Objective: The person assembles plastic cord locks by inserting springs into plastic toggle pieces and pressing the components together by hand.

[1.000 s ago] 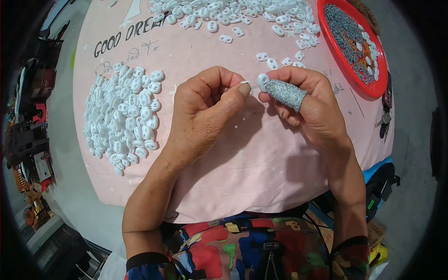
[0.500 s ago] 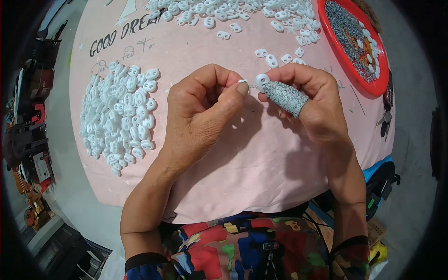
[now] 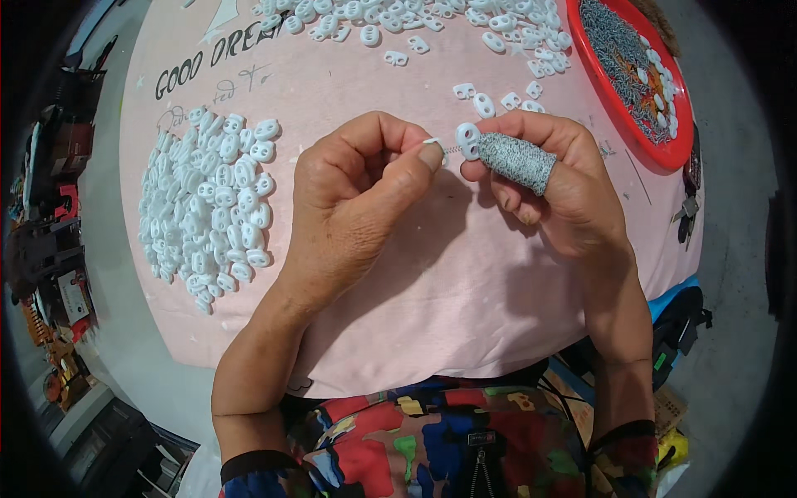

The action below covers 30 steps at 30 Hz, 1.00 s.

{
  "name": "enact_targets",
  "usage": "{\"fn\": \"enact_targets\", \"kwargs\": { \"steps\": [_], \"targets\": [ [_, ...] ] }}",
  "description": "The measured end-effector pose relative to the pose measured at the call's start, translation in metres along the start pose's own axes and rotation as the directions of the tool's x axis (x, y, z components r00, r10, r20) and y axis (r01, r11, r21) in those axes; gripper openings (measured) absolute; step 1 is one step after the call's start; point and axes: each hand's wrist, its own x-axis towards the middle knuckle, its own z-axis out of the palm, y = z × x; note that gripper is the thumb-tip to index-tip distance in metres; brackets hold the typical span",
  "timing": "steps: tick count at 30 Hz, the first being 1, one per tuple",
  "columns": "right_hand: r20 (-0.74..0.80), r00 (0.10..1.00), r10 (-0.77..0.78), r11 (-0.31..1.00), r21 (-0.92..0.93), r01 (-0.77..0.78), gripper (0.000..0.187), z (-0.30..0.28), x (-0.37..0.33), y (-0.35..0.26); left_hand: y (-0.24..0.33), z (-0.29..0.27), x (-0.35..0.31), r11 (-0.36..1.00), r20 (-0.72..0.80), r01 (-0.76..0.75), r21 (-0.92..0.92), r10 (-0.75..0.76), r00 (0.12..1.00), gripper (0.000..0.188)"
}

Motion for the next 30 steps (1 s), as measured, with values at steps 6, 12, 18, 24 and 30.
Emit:
{"fn": "enact_targets", "kwargs": {
  "steps": [6,12,18,24,30],
  "targets": [
    [-0.035,0.999,-0.035,0.987,-0.160,0.029,0.018,0.008,-0.001,0.000,-0.001,0.003,0.000,0.999,0.012,-0.034,0.009,0.034,0.999,0.010],
    [-0.014,0.991,-0.134,0.969,-0.210,0.129,0.016,0.011,-0.001,0.003,-0.008,0.000,0.003,0.999,0.002,-0.035,-0.040,0.035,0.999,0.011],
    [0.013,0.960,-0.281,0.929,-0.248,0.275,0.016,0.011,-0.001,0.013,-0.005,0.001,0.002,0.996,0.020,0.035,-0.082,-0.033,0.999,0.011],
    [-0.028,0.996,-0.083,0.972,-0.223,0.075,0.015,0.007,-0.001,-0.002,-0.012,0.001,0.004,0.993,-0.010,-0.089,-0.073,0.088,0.996,0.010],
    [-0.008,1.000,0.003,1.000,0.023,-0.002,0.021,0.003,0.000,0.001,-0.003,0.005,0.000,0.996,-0.040,-0.084,0.020,0.085,0.996,0.008]
  ]
}}
